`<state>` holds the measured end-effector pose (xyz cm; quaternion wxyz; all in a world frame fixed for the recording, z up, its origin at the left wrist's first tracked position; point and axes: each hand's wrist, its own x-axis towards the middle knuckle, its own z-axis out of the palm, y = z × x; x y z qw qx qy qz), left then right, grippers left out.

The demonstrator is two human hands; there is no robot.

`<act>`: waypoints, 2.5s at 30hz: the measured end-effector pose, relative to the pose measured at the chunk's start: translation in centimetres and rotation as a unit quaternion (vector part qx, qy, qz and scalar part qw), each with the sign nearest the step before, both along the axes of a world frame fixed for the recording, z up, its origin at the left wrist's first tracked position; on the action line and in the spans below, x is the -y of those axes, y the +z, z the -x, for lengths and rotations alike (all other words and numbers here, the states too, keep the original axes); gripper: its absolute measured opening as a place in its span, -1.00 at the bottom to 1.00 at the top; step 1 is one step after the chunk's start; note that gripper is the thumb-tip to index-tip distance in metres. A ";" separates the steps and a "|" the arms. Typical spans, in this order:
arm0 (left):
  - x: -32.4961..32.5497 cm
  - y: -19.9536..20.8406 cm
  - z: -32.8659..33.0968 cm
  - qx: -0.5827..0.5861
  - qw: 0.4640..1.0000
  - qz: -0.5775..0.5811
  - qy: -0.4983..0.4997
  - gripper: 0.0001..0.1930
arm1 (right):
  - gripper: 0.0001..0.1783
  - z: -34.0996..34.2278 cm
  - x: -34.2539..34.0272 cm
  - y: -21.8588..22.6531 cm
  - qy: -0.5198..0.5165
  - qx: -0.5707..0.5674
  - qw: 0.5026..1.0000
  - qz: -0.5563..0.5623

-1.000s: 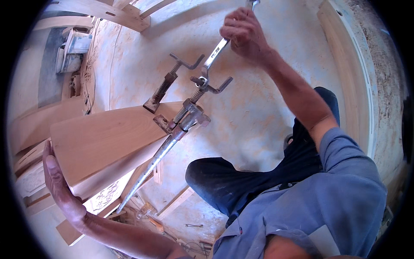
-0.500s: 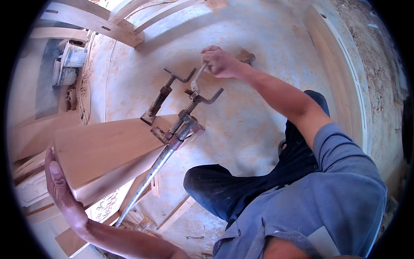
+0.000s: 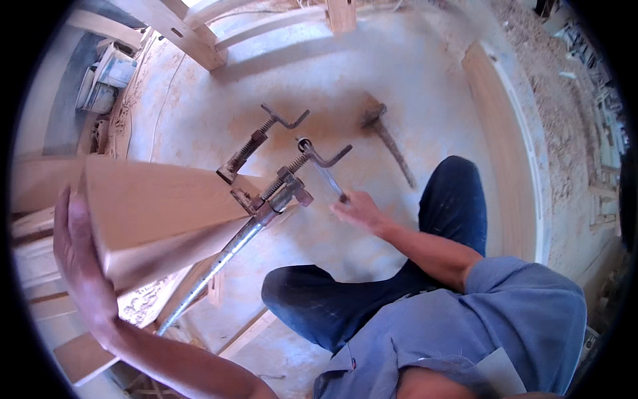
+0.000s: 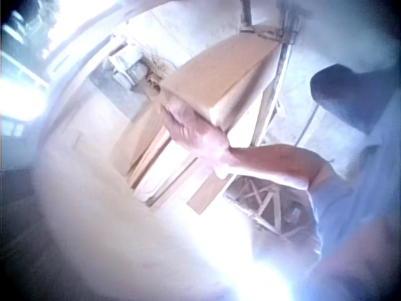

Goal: The person assembles a wooden furniture piece by hand, using a hammer to tap components into place and a wrench to tighten bar clamps. The person repeatedly positions wooden panels, secures them with clamps, and adjusts the tension to hold the structure together.

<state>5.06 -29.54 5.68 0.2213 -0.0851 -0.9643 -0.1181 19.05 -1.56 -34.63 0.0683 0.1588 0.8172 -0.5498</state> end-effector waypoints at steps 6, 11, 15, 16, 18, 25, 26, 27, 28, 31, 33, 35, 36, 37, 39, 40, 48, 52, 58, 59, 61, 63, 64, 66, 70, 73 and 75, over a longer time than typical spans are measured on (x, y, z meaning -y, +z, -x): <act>0.3 1.8 0.8 0.040 0.998 -0.015 -0.036 -0.21 | -0.79 -5.7 -1.8 19.7 0.029 0.165 0.972 0.163; -0.8 0.9 1.7 0.054 0.996 -0.023 -0.069 -0.19 | -0.55 -9.0 -2.6 17.9 -0.035 -0.109 0.981 0.159; -2.6 2.0 2.0 0.163 0.979 -0.022 -0.121 -0.29 | -0.41 -10.8 -0.7 15.3 -0.137 -0.210 0.953 0.170; -3.2 2.4 1.7 0.201 0.973 -0.011 -0.113 -0.33 | -0.45 -11.1 -0.1 14.6 -0.166 -0.207 0.955 0.130; -2.5 1.6 3.0 0.197 0.972 0.007 -0.130 -0.43 | -0.52 -10.3 0.1 13.9 -0.196 -0.324 0.925 0.035; -1.0 4.0 4.9 0.127 0.968 0.076 -0.200 -0.49 | -0.74 -6.6 0.3 19.1 -0.150 -0.519 0.840 0.052; -0.9 1.6 5.5 0.118 0.965 0.068 -0.223 -0.49 | -0.79 -6.1 -0.1 21.6 -0.132 -0.523 0.840 0.055; -0.4 1.3 4.9 0.120 0.968 0.072 -0.209 -0.48 | -0.84 -4.9 1.0 25.5 -0.130 -0.469 0.873 -0.015; -0.2 2.0 3.9 0.119 0.971 0.088 -0.190 -0.48 | -0.89 -3.0 2.3 28.5 -0.129 -0.416 0.897 -0.074; -2.5 -1.8 5.0 0.124 0.978 0.035 -0.166 -0.47 | -0.74 4.4 0.8 30.8 -0.081 -0.391 0.905 -0.148; -0.3 -1.9 5.6 0.088 0.971 0.089 -0.206 -0.47 | -0.70 10.3 2.5 33.0 -0.055 -0.364 0.894 -0.254; -1.3 0.0 5.3 0.067 0.970 0.073 -0.223 -0.48 | -0.64 16.8 1.5 37.3 -0.040 -0.328 0.870 -0.366; -0.9 -0.4 5.8 0.042 0.967 0.095 -0.232 -0.53 | -0.61 20.4 1.6 37.7 -0.024 -0.261 0.884 -0.386; -0.4 0.1 6.3 0.009 0.963 0.126 -0.237 -0.58 | -0.65 24.3 1.8 36.9 -0.027 -0.285 0.888 -0.359; -0.3 0.6 6.4 0.013 0.939 0.264 -0.220 -0.62 | -0.68 28.2 3.0 32.8 -0.041 -0.266 0.908 -0.320; -1.6 0.8 4.6 0.064 0.960 0.211 -0.175 -0.63 | -0.66 28.7 4.0 32.1 -0.052 -0.228 0.917 -0.322; -1.6 0.1 4.7 0.126 0.982 -0.012 -0.139 -0.48 | -0.63 23.5 -7.8 33.5 0.127 -0.142 0.768 -0.612; -2.1 0.7 4.6 0.104 0.984 0.035 -0.140 -0.48 | -0.67 15.8 -25.6 24.1 0.212 -0.145 0.740 -0.622; -1.8 3.8 2.0 0.119 0.987 0.009 -0.105 -0.61 | -0.77 -7.1 -10.7 17.2 0.054 0.028 0.998 -0.023; -1.1 4.9 1.4 0.122 0.987 0.026 -0.097 -0.58 | -0.78 -7.9 -8.6 16.3 0.016 0.033 0.997 0.072; -1.4 2.2 3.1 0.141 0.983 0.018 -0.114 -0.52 | -0.83 -9.1 -9.0 15.8 0.023 0.027 0.993 0.108; -2.4 1.8 3.8 0.171 0.978 -0.003 -0.119 -0.55 | -0.80 -9.0 -9.6 13.8 0.090 0.043 0.965 0.243; -2.4 1.5 3.8 0.168 0.978 -0.015 -0.119 -0.55 | -0.79 -8.7 -9.6 12.9 0.127 0.049 0.942 0.308; -3.1 0.3 4.3 0.160 0.976 -0.041 -0.142 -0.61 | -0.75 -9.3 -8.4 11.9 0.057 0.057 0.899 0.431; -1.9 3.7 2.0 0.130 0.984 -0.012 -0.120 -0.71 | -0.76 -9.1 -3.5 12.6 0.040 0.078 0.862 0.499; -0.2 1.6 5.8 0.080 0.989 -0.007 -0.121 -0.60 | -0.78 -8.8 -3.8 18.2 -0.006 0.142 0.870 0.473; -1.5 -5.1 7.6 0.140 0.974 -0.070 -0.162 -0.53 | -0.76 -9.4 -5.6 21.1 -0.054 0.175 0.893 0.411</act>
